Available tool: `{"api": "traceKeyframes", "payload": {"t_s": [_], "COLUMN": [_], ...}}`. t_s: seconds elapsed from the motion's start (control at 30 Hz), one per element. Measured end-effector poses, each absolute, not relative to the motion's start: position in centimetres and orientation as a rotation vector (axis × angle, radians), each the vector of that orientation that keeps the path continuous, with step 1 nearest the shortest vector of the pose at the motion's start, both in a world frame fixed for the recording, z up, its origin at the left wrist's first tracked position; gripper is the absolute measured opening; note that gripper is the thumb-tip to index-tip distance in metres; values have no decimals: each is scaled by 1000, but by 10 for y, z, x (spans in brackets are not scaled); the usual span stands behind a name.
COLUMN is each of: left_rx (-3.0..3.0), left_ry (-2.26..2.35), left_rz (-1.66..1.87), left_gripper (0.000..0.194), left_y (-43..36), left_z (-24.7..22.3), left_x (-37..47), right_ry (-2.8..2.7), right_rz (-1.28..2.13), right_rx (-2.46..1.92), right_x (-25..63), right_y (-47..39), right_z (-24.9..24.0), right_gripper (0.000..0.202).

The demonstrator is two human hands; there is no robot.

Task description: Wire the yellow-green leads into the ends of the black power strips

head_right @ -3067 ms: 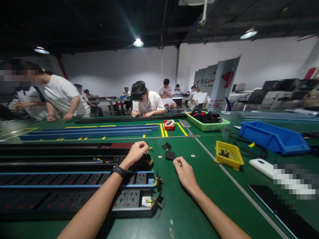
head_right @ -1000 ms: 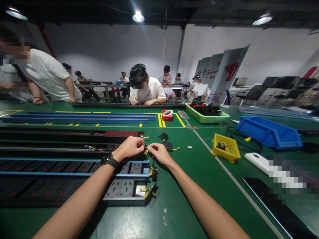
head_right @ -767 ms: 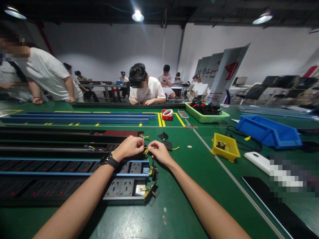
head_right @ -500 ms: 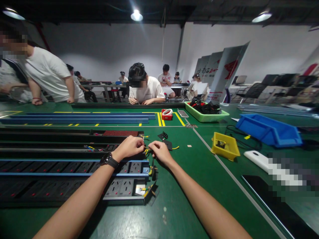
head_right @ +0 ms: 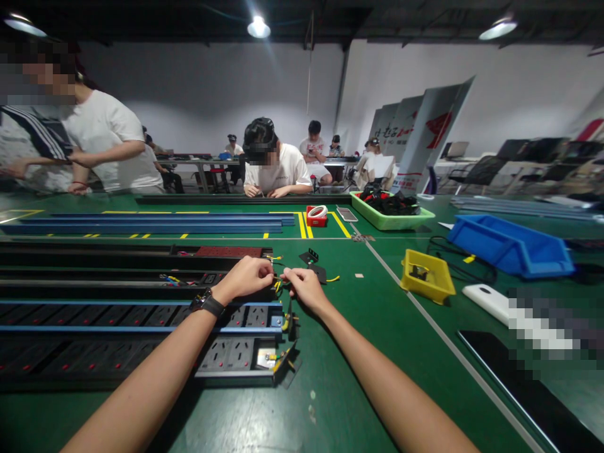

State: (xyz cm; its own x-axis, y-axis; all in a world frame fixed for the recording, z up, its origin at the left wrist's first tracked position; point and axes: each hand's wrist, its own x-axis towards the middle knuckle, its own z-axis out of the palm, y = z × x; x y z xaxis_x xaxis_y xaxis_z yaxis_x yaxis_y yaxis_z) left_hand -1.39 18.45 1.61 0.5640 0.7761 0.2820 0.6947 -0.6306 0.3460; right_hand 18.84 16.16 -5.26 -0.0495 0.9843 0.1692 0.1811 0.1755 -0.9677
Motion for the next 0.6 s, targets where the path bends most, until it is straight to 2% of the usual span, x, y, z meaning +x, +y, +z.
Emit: {"api": "traceKeyframes", "payload": {"t_s": [0.6], "left_rx": [2655], "left_ry": [1342], "left_rz": [530], "left_gripper": [16], "left_y": [178], "left_z": [22], "left_x": [-12], "right_ry": [-1467], "right_rz": [995], "right_rx": [-1202], "right_x": [187], "right_y": [159], "right_z": [-50], "right_gripper": [62]}}
